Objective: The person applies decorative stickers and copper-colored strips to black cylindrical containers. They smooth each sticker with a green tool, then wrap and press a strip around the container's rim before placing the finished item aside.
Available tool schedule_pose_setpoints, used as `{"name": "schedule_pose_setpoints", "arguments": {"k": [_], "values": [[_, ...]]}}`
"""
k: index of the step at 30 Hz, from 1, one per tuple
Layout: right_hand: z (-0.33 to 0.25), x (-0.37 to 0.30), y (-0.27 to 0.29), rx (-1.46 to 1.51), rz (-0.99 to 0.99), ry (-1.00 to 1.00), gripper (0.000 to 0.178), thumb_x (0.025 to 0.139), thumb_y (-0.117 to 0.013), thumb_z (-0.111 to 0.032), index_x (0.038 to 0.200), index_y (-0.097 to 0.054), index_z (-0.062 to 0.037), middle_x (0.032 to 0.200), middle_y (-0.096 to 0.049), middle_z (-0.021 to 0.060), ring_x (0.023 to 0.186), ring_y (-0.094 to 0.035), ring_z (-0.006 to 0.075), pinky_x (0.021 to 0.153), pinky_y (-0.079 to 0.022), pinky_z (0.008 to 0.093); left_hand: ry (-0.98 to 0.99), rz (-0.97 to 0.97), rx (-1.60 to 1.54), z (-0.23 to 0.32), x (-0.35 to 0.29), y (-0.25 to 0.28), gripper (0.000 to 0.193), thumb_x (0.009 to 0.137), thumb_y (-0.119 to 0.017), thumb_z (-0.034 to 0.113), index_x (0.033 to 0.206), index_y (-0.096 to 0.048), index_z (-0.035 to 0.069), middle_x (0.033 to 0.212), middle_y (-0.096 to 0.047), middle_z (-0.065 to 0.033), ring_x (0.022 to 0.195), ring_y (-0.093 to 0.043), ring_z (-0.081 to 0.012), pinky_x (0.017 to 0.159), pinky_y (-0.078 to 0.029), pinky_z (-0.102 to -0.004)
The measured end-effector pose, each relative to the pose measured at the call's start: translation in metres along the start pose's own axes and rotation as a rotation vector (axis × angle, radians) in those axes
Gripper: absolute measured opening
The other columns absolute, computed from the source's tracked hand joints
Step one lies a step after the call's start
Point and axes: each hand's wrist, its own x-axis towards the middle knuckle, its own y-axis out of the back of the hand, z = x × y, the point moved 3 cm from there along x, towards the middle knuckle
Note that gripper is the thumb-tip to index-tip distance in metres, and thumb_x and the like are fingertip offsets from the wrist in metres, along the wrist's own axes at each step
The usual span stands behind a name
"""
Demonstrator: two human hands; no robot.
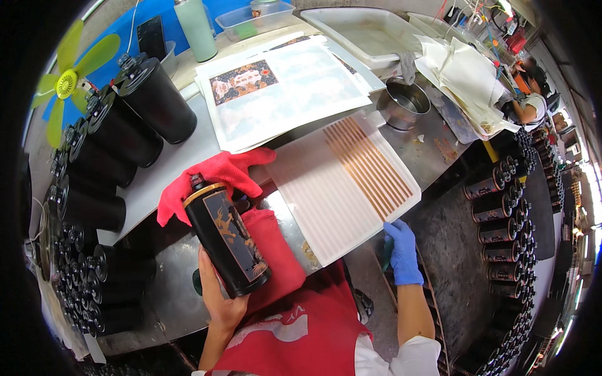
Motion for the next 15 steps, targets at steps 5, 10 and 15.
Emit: {"name": "schedule_pose_setpoints", "arguments": {"k": [5,10,15], "values": [[-0.007,-0.033,0.005,0.217,-0.064,-0.145,0.043,0.079,-0.059,-0.008,0.121,-0.052,-0.0048,0.069,-0.051,-0.0032,0.053,-0.045,0.0059,0.043,-0.036,0.0189,-0.006,0.015,-0.063,0.000,-0.003,0.000,0.090,0.066,-0.078,0.007,0.137,-0.025,-0.011,0.141,-0.032,-0.0286,0.130,-0.034,-0.0411,0.108,-0.026,-0.0425],[-0.028,-0.057,0.008,0.109,-0.163,-0.147,0.036,0.081,-0.055,-0.010,0.116,-0.057,-0.0011,0.068,-0.051,-0.0039,0.053,-0.044,0.0045,0.044,-0.035,0.0176,0.017,-0.005,-0.039,0.008,-0.005,0.004,0.093,0.065,-0.081,0.013,0.138,-0.026,-0.009,0.141,-0.034,-0.0268,0.129,-0.036,-0.0411,0.106,-0.029,-0.0417],[-0.092,-0.105,-0.023,-0.206,-0.338,0.249,0.020,0.084,-0.049,-0.008,0.095,-0.062,0.0023,0.068,-0.055,-0.0008,0.052,-0.042,0.0025,0.045,-0.033,0.0166,-0.064,0.021,-0.045,0.038,-0.003,0.026,0.084,0.069,-0.080,0.022,0.134,-0.035,-0.008,0.138,-0.035,-0.0289,0.127,-0.039,-0.0411,0.104,-0.032,-0.0420]]}}
